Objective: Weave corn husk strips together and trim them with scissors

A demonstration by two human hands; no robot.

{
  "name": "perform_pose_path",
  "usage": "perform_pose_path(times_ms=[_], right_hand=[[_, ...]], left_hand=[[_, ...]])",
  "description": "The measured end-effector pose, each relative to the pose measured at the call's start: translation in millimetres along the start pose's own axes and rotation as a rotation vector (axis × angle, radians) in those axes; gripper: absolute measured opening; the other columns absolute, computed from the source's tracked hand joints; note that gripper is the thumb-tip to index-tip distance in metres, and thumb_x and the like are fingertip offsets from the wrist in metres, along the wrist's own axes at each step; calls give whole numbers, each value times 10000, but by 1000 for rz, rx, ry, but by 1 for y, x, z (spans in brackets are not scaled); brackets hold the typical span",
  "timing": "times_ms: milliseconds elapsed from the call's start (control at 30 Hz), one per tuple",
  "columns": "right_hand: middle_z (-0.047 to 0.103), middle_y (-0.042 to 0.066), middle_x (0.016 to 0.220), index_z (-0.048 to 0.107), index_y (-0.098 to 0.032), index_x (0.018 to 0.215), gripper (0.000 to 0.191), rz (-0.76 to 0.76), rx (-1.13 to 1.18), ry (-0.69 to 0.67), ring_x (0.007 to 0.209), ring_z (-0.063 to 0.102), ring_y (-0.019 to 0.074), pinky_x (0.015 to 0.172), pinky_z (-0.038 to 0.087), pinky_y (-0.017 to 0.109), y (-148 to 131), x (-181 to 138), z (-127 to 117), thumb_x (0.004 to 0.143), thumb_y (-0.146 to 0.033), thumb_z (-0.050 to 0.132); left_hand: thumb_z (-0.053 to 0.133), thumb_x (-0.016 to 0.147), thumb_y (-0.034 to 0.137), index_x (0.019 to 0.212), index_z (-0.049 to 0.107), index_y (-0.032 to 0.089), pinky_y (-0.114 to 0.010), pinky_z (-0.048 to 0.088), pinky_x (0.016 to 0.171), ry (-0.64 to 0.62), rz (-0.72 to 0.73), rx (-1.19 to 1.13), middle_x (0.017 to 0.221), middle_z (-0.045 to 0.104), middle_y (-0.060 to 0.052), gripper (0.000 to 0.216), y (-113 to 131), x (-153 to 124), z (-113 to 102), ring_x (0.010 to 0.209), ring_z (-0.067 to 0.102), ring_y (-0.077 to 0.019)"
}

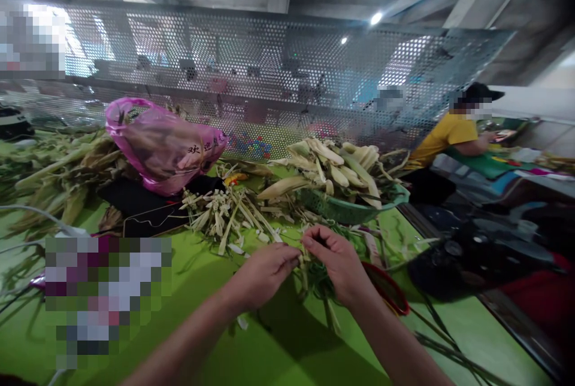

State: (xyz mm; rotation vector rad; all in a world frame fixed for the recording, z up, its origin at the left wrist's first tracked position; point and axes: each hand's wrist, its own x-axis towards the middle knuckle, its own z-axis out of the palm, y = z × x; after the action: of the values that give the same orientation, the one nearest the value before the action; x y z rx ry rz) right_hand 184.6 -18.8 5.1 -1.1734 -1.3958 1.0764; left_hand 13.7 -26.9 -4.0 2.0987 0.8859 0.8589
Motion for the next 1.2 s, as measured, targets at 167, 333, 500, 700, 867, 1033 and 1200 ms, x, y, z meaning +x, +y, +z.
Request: perform_pose_path(times_ms=[167, 333, 500, 700, 867, 1033, 1200], right_hand=[[528, -12, 701, 600, -185, 755, 211, 18, 50, 89, 673, 473, 141, 642, 392, 258, 3, 2, 1, 757, -383, 672], [587, 22, 854, 595, -197, 931, 259, -59, -18, 86, 780, 518, 157, 696, 422, 262, -3, 1, -1, 835, -438, 586], [555, 3, 702, 578, -182, 745, 294, -62, -215, -160, 681, 499, 152, 635, 412, 260, -3, -1, 1, 850, -454, 548], [507, -12, 652, 530, -195, 691, 300, -159, -447, -156, 642, 455, 148, 599, 357, 254, 2, -4, 5, 875, -432, 523], [484, -16, 672, 519, -200, 726, 285, -174, -468, -171, 655, 432, 148, 595, 346, 249, 6, -6, 6, 880, -439, 523], [439, -23, 656, 492, -199, 675, 300, -213, -474, -169, 646, 412, 142, 591, 330, 246, 1, -5, 6, 880, -415, 526], [412, -27, 646, 486, -196, 652, 305, -219, -445, -143, 636, 393, 135, 585, 319, 246, -3, -6, 4, 867, -406, 541]], left_hand=[[397, 919, 314, 838, 592, 190, -258, 352, 718, -14, -49, -182, 803, 552, -23, 245, 3, 0, 4, 777, 474, -159], [401, 913, 370, 805, 528, 170, -253, 363, 654, 131, -227, -475, 745, 513, -7, 260, -10, 4, 7, 704, 450, -137], [455, 867, 297, 834, 532, 166, -261, 412, 677, 175, -215, -732, 799, 521, -20, 155, -5, 6, 2, 747, 485, -142], [534, 828, 307, 829, 547, 158, -248, 386, 674, 159, -243, -789, 784, 501, -16, 149, -2, 4, 0, 754, 460, -136], [548, 814, 506, 849, 527, 182, -238, 351, 634, 208, -321, -818, 773, 468, 11, 327, -4, 2, 6, 700, 410, -115], [538, 811, 527, 711, 447, 190, -239, 330, 579, 252, -348, -862, 655, 378, 41, 363, -2, 2, 4, 602, 361, -99], [544, 822, 490, 733, 451, 184, -231, 299, 565, 274, -360, -889, 651, 391, 45, 332, -4, 0, 0, 581, 345, -86]])
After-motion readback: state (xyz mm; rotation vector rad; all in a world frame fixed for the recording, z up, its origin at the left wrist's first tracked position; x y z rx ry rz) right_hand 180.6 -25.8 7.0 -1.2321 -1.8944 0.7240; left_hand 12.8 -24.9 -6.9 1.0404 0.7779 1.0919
